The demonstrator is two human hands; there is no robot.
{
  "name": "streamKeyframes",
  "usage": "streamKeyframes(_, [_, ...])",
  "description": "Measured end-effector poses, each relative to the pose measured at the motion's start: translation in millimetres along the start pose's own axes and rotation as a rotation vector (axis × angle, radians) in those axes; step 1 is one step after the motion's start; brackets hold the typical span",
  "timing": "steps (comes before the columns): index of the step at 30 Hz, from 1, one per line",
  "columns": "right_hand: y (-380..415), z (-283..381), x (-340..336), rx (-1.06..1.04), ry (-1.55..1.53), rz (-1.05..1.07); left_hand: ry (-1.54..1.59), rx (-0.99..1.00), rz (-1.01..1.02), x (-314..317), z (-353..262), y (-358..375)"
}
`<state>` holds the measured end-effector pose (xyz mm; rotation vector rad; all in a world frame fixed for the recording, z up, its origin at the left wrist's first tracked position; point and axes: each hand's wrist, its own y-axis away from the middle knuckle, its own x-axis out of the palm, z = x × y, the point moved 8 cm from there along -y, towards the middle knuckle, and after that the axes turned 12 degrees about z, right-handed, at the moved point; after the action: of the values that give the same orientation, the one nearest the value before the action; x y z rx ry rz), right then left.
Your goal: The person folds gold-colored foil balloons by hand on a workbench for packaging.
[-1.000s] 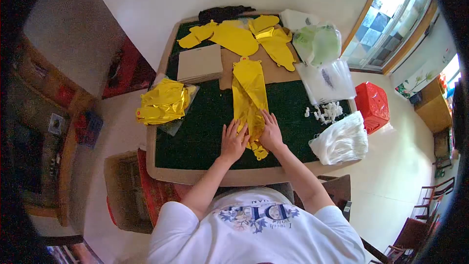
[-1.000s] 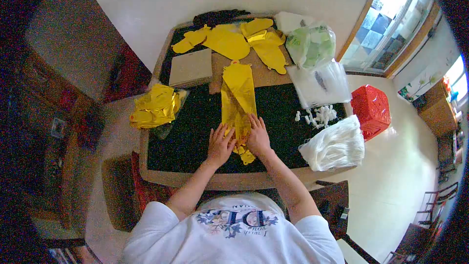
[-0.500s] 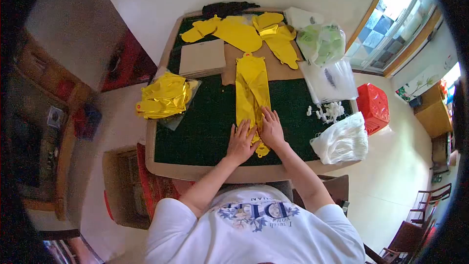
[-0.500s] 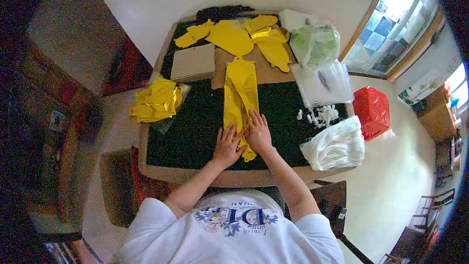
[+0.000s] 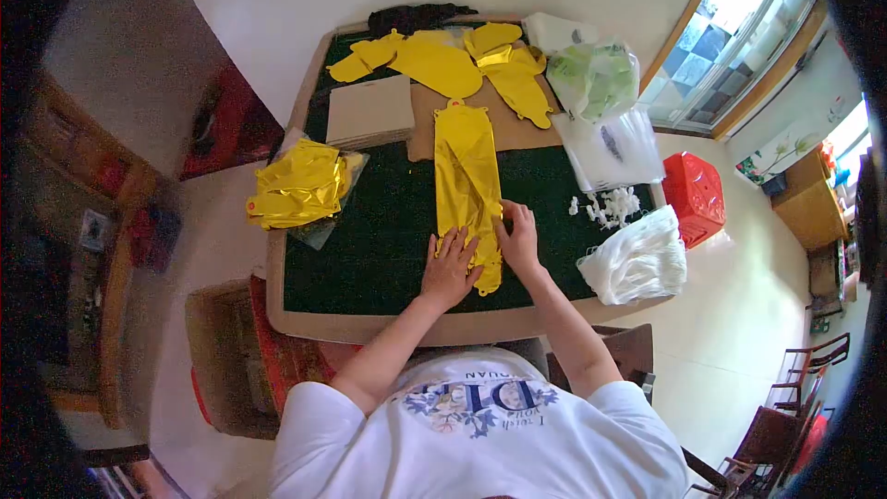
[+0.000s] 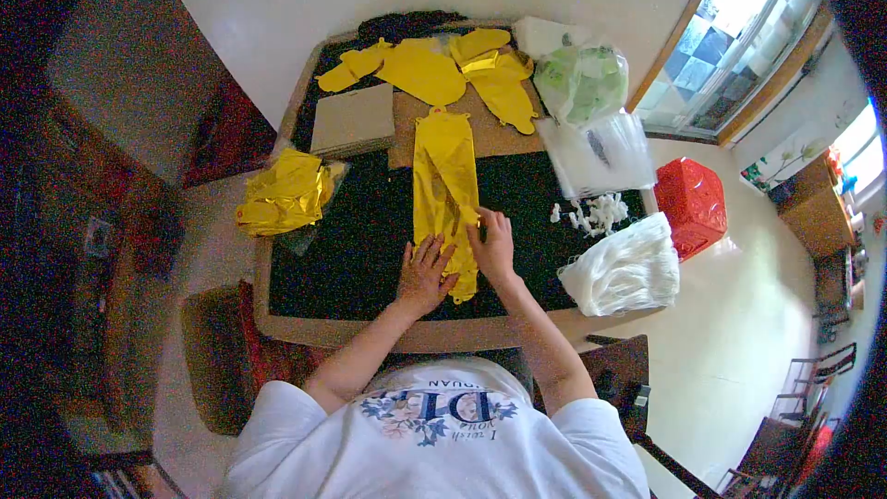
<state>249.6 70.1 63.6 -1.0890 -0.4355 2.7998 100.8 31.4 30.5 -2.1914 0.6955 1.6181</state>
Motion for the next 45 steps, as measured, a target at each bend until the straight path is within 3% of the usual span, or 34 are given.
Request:
streamKeyframes(2, [3.7, 2.6, 9.8, -0.007, 0.097, 0.093, 0.012, 0.000, 0.000, -0.8, -0.3, 0.4])
streamKeyframes(25, [9.7, 7.1, 8.9, -0.113, 0.089, -0.043, 0.056, -0.006, -0.063, -8.9, 0.1, 3.8])
streamKeyframes(27, [9.0, -1.4, 16.3, -0.030, 0.060, 0.064, 0.059, -0.003, -0.063, -8.1, 0.0, 4.1])
streamKeyframes(31, [8.7, 2.4, 18.0, -0.029, 0.157, 0.078, 0.052, 0.007, -0.077, -7.9, 0.1, 4.8])
streamKeyframes(34, [5.4, 23.7, 7.2, -0.137, 0.202, 0.007, 0.048, -0.001, -0.073, -9.0, 1.9, 3.7])
streamKeyframes(37, [1.0, 35.7, 11.0, -0.226, 0.299, 0.087, 0.065, 0.003, -0.049, -5.5, 1.3, 4.7])
streamKeyframes(39, [-2.3, 30.0, 31.0, -0.239, 0.401, 0.260, 0.034, 0.002, -0.077, -8.3, 0.3, 4.1])
streamKeyframes(45, [1.9, 13.0, 40.3, -0.160, 0.427, 0.360, 0.060, -0.005, -0.082, -11.6, 1.2, 5.1])
